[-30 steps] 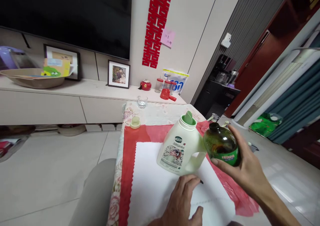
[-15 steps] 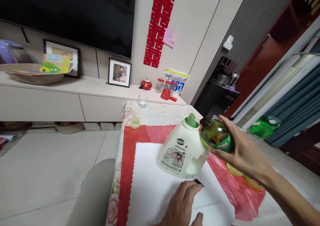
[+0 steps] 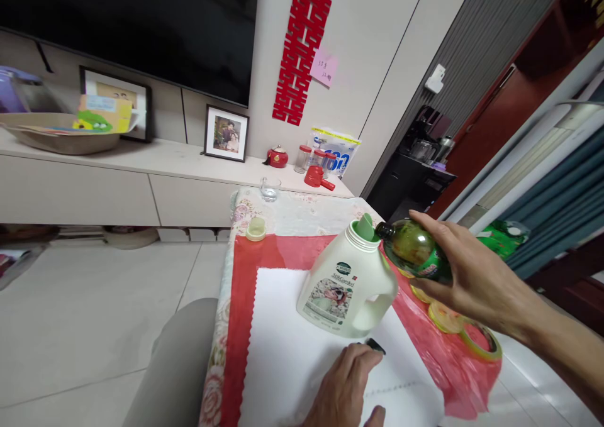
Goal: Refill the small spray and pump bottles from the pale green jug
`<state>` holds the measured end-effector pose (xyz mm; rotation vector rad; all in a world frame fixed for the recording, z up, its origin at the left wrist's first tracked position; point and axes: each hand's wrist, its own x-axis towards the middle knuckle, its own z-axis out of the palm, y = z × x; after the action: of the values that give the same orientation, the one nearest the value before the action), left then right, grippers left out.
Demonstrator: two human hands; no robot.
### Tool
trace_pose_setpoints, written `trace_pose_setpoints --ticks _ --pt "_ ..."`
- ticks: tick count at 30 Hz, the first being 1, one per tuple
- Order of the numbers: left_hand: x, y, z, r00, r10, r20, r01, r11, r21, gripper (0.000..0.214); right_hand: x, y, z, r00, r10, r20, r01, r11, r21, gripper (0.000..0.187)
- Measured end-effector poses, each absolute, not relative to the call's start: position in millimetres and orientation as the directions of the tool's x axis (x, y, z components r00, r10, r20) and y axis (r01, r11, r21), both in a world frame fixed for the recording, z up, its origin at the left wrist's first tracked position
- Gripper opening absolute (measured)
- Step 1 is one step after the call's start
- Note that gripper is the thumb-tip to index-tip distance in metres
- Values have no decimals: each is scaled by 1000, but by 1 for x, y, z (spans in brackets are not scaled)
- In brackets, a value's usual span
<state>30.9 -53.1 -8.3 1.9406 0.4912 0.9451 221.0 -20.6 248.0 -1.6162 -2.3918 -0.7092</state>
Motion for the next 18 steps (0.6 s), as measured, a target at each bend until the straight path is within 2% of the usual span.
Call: trace_pose_setpoints --ticks 8,18 --pt "34 -52 -13 634 657 408 -36 -502 864 83 216 -17 264 -473 804 361 863 339 375 75" --pt "33 -52 -13 653 649 391 -39 -486 873 81 215 -14 273 -470 829 302 854 340 395 72"
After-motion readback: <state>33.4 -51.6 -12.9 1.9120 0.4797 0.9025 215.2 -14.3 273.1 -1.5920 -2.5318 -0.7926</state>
